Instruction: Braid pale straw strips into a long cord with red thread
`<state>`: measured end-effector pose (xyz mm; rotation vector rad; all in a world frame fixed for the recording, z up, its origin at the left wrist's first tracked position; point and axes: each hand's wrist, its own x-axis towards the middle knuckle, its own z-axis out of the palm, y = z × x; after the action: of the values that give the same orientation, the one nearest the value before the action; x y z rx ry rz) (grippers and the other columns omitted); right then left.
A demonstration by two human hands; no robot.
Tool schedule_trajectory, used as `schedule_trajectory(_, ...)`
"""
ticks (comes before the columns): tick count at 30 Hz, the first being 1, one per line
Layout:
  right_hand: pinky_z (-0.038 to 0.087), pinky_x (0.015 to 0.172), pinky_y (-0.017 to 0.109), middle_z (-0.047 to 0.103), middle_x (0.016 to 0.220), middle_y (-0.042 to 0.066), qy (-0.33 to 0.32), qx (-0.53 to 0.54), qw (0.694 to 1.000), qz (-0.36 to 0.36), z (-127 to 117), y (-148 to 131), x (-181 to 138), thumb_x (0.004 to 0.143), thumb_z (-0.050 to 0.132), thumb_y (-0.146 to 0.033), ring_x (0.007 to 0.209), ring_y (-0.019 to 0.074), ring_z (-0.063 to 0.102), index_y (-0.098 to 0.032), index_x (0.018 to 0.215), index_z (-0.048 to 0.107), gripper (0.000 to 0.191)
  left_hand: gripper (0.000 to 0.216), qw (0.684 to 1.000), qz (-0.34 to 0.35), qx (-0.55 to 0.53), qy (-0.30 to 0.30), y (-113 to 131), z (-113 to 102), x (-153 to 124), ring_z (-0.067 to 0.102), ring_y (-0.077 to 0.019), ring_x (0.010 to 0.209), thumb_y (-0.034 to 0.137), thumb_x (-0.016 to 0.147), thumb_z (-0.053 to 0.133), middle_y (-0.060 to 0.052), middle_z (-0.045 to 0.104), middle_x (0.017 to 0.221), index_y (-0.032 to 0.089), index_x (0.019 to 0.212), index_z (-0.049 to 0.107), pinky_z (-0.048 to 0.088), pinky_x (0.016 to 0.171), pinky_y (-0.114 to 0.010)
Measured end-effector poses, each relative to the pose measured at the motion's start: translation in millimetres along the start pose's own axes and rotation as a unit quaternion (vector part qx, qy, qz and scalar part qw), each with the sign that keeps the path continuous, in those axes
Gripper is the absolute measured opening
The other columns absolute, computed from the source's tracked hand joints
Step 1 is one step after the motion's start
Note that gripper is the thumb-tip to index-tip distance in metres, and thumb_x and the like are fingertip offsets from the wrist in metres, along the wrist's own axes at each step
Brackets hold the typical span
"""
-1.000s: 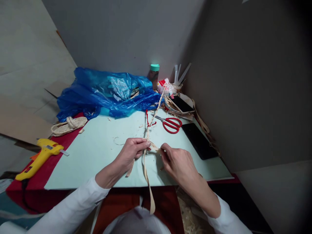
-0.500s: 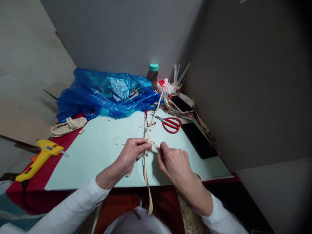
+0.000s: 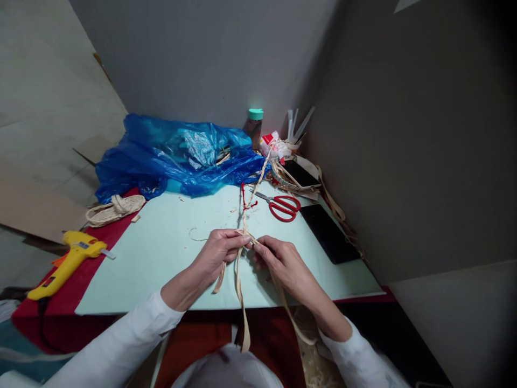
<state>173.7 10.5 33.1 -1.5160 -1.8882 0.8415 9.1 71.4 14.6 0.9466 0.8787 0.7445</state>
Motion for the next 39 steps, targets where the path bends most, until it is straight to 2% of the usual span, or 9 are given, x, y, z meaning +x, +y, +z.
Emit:
schedule_trajectory(5, 0.031, 0.059, 0.024, 0.063, 0.073, 0.002, 0.07, -0.177, 0.982, 0.007, 9, -4, -5, 0.093, 0.041, -0.017, 0.061, 0.0133, 0.053, -0.018, 0.079, 0.057, 0.021, 0.022, 0.999, -0.002, 0.046, 0.012, -5, 2, 0, 0.023, -0.0012, 0.042, 0.03, 0.066, 0.074, -0.005, 0.061, 0.061, 0.008, 0.07, 0.07, 0.008, 0.042, -0.023)
schedule_trajectory(11, 0.024, 0.05, 0.03, 0.066, 0.077, 0.005, 0.059, -0.376, 0.925, -0.016, 18, -20, -12, 0.085, 0.047, -0.008, 0.066, 0.0174, 0.061, -0.017, 0.091, 0.059, 0.016, 0.021, 0.997, 0.005, 0.064, 0.031, -7, 10, -4, 0.022, -0.0015, 0.04, 0.029, 0.066, 0.072, -0.003, 0.059, 0.055, 0.009, 0.067, 0.071, 0.006, 0.043, -0.024)
schedule_trajectory(18, 0.037, 0.049, 0.03, 0.065, 0.084, 0.01, 0.032, -0.468, 0.881, -0.062, 28, -31, -11, 0.085, 0.045, -0.001, 0.074, 0.0221, 0.064, -0.013, 0.099, 0.058, 0.022, 0.022, 1.0, -0.003, 0.02, 0.018, -7, 8, -5, 0.018, -0.0007, 0.041, 0.024, 0.064, 0.072, 0.003, 0.049, 0.05, 0.007, 0.078, 0.074, 0.005, 0.042, -0.022)
schedule_trajectory(21, 0.04, 0.046, 0.029, 0.064, 0.082, 0.011, 0.028, -0.499, 0.861, -0.091, 31, -36, -11, 0.083, 0.041, 0.003, 0.071, 0.0222, 0.062, -0.01, 0.101, 0.059, 0.028, 0.025, 1.0, -0.016, -0.011, 0.005, -9, 6, -4, 0.038, -0.003, 0.044, 0.021, 0.064, 0.073, -0.003, 0.061, 0.062, 0.007, 0.085, 0.075, 0.02, 0.042, -0.018)
schedule_trajectory(24, 0.04, 0.044, 0.028, 0.064, 0.084, 0.014, 0.039, -0.528, 0.84, -0.114, 36, -40, -11, 0.081, 0.038, 0.006, 0.071, 0.0224, 0.062, -0.006, 0.106, 0.059, 0.035, 0.026, 0.999, -0.024, -0.031, -0.01, -10, 5, -4, 0.063, -0.0149, 0.069, 0.02, 0.063, 0.073, -0.011, 0.071, 0.081, 0.008, 0.086, 0.075, 0.041, 0.055, -0.02)
schedule_trajectory(29, 0.045, 0.051, 0.03, 0.065, 0.101, 0.025, 0.061, -0.571, 0.809, -0.126, 56, -39, -6, 0.081, 0.038, 0.005, 0.08, 0.026, 0.064, 0.001, 0.119, 0.055, 0.042, 0.023, 0.996, -0.035, -0.073, -0.046, -8, 0, -6, 0.068, -0.0214, 0.085, 0.024, 0.065, 0.074, -0.014, 0.074, 0.087, 0.008, 0.081, 0.074, 0.05, 0.074, -0.027)
schedule_trajectory(32, 0.045, 0.053, 0.03, 0.066, 0.098, 0.022, 0.05, -0.546, 0.828, -0.113, 62, -36, -4, 0.081, 0.04, 0.004, 0.079, 0.0251, 0.064, -0.002, 0.115, 0.059, 0.039, 0.026, 0.996, -0.036, -0.057, -0.054, -7, -6, -6, 0.067, -0.0189, 0.079, 0.025, 0.067, 0.073, -0.015, 0.073, 0.089, 0.007, 0.087, 0.073, 0.05, 0.068, -0.025)
schedule_trajectory(35, 0.044, 0.057, 0.03, 0.068, 0.093, 0.015, 0.019, -0.441, 0.892, -0.101, 45, -34, -5, 0.088, 0.046, -0.007, 0.079, 0.0236, 0.064, -0.01, 0.108, 0.063, 0.026, 0.028, 0.998, -0.022, -0.017, -0.047, -4, -11, -8, 0.052, -0.006, 0.048, 0.024, 0.068, 0.072, -0.008, 0.069, 0.074, 0.006, 0.09, 0.072, 0.031, 0.041, -0.016)
schedule_trajectory(39, 0.042, 0.068, 0.027, 0.069, 0.086, 0.006, 0.061, -0.19, 0.978, -0.06, 2, -26, -3, 0.098, 0.041, -0.036, 0.078, 0.018, 0.062, -0.019, 0.09, 0.066, 0.031, 0.023, 0.998, 0.018, 0.009, -0.056, 5, -13, -13, 0.027, 0.0001, 0.038, 0.026, 0.072, 0.07, -0.002, 0.061, 0.061, 0.006, 0.085, 0.071, 0.011, 0.037, -0.018)
